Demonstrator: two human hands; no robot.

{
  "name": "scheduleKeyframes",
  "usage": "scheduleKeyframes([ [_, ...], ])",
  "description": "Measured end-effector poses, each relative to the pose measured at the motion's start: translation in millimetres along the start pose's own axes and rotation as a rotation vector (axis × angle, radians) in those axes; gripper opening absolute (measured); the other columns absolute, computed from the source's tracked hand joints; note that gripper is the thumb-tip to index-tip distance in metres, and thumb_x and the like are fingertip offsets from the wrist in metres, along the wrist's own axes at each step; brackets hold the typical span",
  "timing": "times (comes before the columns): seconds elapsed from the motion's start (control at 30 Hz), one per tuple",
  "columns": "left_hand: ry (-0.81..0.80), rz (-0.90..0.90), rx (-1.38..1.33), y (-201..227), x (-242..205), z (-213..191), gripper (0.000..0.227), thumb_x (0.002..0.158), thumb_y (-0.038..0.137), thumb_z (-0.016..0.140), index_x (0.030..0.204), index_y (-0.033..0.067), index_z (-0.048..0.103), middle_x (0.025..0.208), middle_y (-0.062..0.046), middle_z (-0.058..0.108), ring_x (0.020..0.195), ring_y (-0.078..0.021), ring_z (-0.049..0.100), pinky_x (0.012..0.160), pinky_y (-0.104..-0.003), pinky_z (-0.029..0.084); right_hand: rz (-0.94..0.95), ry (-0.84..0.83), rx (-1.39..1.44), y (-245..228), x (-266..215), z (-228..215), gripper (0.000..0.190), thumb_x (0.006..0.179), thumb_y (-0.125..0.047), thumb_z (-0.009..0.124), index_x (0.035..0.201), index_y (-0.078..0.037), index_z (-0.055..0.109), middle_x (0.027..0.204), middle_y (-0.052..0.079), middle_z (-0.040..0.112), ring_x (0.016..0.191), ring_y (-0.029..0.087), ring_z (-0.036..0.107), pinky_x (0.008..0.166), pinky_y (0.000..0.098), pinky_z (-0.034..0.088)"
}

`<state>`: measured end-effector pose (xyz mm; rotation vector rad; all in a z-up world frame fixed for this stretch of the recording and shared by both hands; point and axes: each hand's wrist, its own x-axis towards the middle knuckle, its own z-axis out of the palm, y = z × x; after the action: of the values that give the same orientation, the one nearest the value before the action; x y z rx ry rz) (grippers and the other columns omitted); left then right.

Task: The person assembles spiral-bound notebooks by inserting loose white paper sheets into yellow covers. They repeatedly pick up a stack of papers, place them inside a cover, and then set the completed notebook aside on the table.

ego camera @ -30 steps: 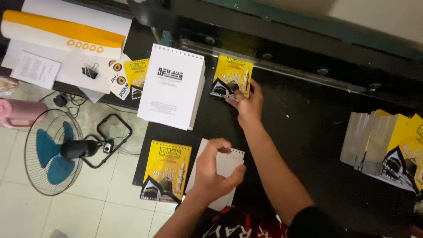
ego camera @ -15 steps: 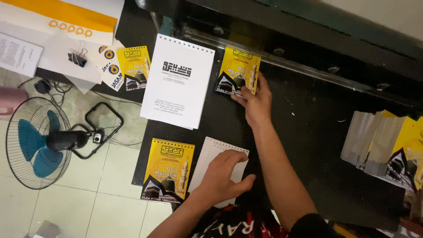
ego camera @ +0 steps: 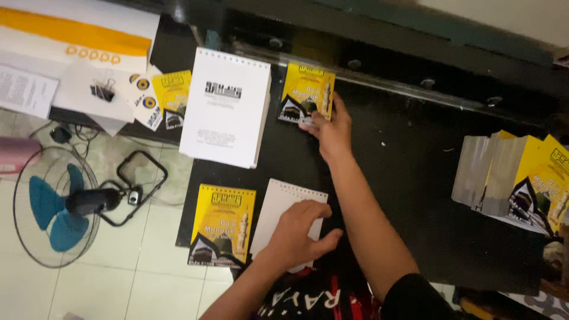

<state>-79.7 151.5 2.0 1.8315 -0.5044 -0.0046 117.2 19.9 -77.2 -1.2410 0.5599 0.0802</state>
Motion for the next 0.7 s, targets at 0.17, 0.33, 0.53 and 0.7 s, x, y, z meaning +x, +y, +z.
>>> scheduleKeyframes([
  [0.17, 0.043, 0.031, 0.028, 5, -2, -3, 0.030, 0.082, 0.020, 0.078, 0.103, 0.0060, 0.061, 0.095, -0.010, 0.067, 0.085, -0.0292, 0.064, 0.078, -0.038, 0.049, -0.024, 0.012, 0.018, -4, -4, 4, 0.076, 0.090, 0.007, 0.061, 0.158, -0.015, 0.035, 0.138, 0.014, 0.058, 0.112, 0.029, 0.064, 0.075, 0.0409, 0.070],
  [0.33, 0.072, -0.027, -0.018, 5, -8, -2, 0.028, 0.084, 0.023, 0.080, 0.102, 0.0088, 0.065, 0.092, -0.008, 0.069, 0.085, -0.0285, 0.069, 0.079, -0.039, 0.053, -0.070, 0.012, 0.047, 14, 6, -1, 0.075, 0.092, 0.007, 0.062, 0.159, -0.013, 0.032, 0.129, 0.019, 0.056, 0.104, 0.038, 0.070, 0.077, 0.0511, 0.070],
  [0.53, 0.239, -0.069, -0.132, 10, -15, -8, 0.029, 0.075, 0.016, 0.088, 0.096, 0.0078, 0.070, 0.080, -0.009, 0.070, 0.076, -0.0293, 0.073, 0.073, -0.040, 0.058, -0.144, -0.059, 0.138, 23, -8, -21, 0.078, 0.092, 0.007, 0.063, 0.160, -0.012, 0.029, 0.125, 0.028, 0.053, 0.103, 0.052, 0.070, 0.083, 0.0635, 0.066],
  [0.7, 0.458, -0.130, -0.209, 1, -20, -19, 0.027, 0.074, 0.016, 0.089, 0.093, 0.0086, 0.070, 0.079, -0.007, 0.073, 0.074, -0.0243, 0.074, 0.075, -0.037, 0.057, -0.143, -0.148, 0.099, -1, -109, -63, 0.083, 0.089, 0.007, 0.063, 0.161, -0.014, 0.028, 0.129, 0.025, 0.055, 0.101, 0.043, 0.072, 0.073, 0.0496, 0.070],
])
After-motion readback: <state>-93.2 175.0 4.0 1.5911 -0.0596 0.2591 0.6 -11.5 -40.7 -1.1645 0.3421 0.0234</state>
